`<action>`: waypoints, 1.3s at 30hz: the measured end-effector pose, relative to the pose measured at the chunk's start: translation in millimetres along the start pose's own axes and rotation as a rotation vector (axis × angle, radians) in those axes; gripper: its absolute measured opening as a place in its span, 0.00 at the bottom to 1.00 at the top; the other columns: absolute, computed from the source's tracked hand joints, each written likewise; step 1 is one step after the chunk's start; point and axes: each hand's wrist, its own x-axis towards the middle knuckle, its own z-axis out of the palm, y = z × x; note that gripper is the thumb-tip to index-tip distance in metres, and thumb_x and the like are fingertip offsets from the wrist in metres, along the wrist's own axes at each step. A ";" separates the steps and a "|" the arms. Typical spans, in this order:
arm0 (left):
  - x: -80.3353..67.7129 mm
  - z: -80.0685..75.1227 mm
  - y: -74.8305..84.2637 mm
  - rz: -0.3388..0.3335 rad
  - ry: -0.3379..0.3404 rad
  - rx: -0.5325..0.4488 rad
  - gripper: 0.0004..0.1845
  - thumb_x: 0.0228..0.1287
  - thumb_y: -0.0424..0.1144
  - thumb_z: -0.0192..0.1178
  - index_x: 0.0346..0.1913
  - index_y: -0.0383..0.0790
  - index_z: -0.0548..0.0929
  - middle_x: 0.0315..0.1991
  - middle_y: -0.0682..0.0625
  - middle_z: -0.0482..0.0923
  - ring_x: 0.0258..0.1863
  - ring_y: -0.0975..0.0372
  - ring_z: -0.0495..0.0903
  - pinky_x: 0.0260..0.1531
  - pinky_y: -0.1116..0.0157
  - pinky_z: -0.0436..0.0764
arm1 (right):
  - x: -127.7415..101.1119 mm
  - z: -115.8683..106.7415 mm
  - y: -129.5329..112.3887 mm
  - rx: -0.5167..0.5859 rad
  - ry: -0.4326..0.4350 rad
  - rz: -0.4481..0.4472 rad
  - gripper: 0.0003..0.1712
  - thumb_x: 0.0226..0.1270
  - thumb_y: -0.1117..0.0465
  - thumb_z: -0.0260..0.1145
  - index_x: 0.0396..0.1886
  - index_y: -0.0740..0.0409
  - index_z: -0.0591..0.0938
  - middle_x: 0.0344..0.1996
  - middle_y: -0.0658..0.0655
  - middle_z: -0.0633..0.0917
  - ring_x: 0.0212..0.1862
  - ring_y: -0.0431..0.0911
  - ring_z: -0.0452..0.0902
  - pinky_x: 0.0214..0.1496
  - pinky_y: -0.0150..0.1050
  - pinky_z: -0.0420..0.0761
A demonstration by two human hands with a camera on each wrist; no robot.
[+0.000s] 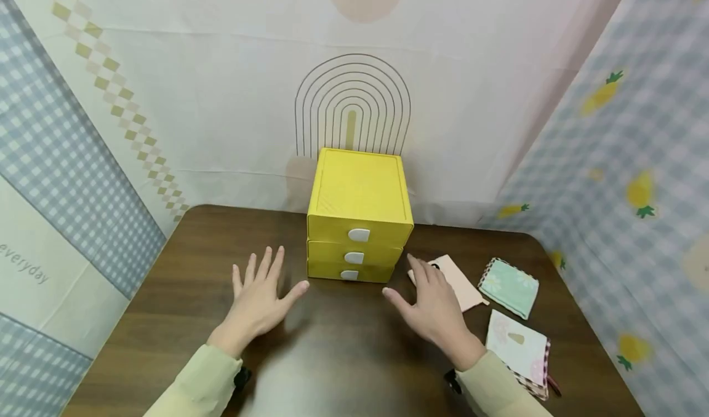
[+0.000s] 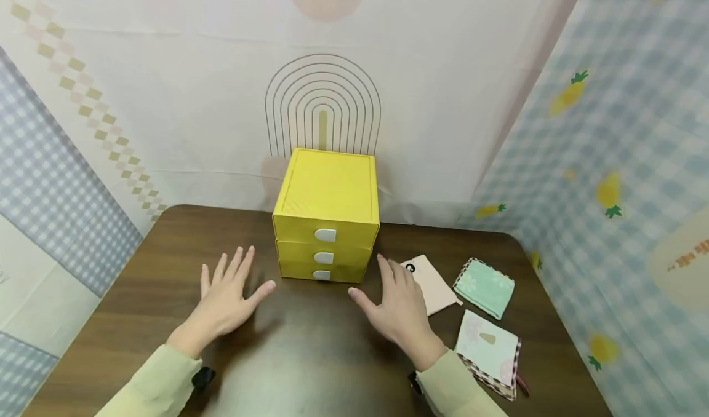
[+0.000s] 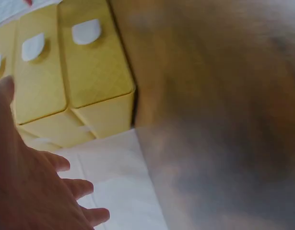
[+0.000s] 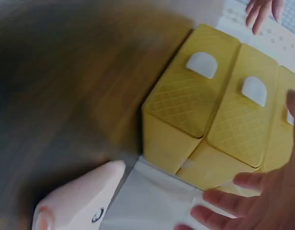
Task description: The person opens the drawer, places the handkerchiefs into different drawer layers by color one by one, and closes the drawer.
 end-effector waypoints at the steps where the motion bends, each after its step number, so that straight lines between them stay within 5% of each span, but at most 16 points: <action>1: 1.4 -2.2 2.0 -0.004 -0.002 -0.033 0.50 0.61 0.77 0.37 0.78 0.54 0.39 0.77 0.44 0.39 0.73 0.41 0.35 0.63 0.39 0.23 | 0.1 -1.8 -2.6 0.061 -0.007 0.023 0.53 0.59 0.22 0.50 0.72 0.55 0.64 0.63 0.62 0.71 0.63 0.58 0.65 0.61 0.58 0.67; 9: 14.6 -22.5 24.1 0.028 -0.016 -0.297 0.42 0.69 0.70 0.37 0.78 0.56 0.41 0.76 0.48 0.47 0.73 0.44 0.45 0.66 0.42 0.26 | 10.7 -14.4 -22.6 0.572 -0.099 0.187 0.34 0.68 0.31 0.53 0.54 0.54 0.79 0.38 0.52 0.82 0.42 0.45 0.77 0.48 0.45 0.77; 18: 28.9 -46.5 42.7 0.067 -0.035 -0.556 0.37 0.72 0.66 0.36 0.78 0.58 0.44 0.75 0.48 0.51 0.72 0.48 0.51 0.69 0.43 0.44 | 33.0 -20.3 -41.0 1.019 -0.247 0.300 0.39 0.66 0.32 0.55 0.59 0.59 0.78 0.45 0.65 0.83 0.45 0.58 0.79 0.46 0.47 0.82; 22: 38.2 -57.1 51.7 0.071 -0.003 -0.662 0.38 0.70 0.67 0.42 0.77 0.59 0.48 0.74 0.47 0.55 0.71 0.52 0.55 0.66 0.44 0.56 | 41.3 -22.0 -50.1 1.084 -0.217 0.316 0.40 0.63 0.30 0.57 0.59 0.57 0.79 0.46 0.66 0.83 0.45 0.59 0.78 0.43 0.44 0.83; 30: 53.9 -60.8 61.4 0.123 0.074 -0.839 0.38 0.69 0.61 0.51 0.76 0.49 0.57 0.72 0.49 0.60 0.70 0.58 0.60 0.67 0.56 0.61 | 50.3 -10.7 -65.9 1.155 -0.140 0.408 0.40 0.61 0.30 0.61 0.51 0.63 0.83 0.42 0.61 0.85 0.37 0.49 0.81 0.39 0.40 0.82; 39: 78.0 -65.3 71.5 0.120 0.105 -0.877 0.39 0.68 0.60 0.53 0.74 0.43 0.60 0.71 0.49 0.61 0.69 0.61 0.61 0.66 0.60 0.62 | 59.5 -3.1 -81.4 1.158 -0.087 0.466 0.42 0.56 0.27 0.61 0.42 0.63 0.86 0.36 0.58 0.87 0.34 0.46 0.81 0.35 0.38 0.81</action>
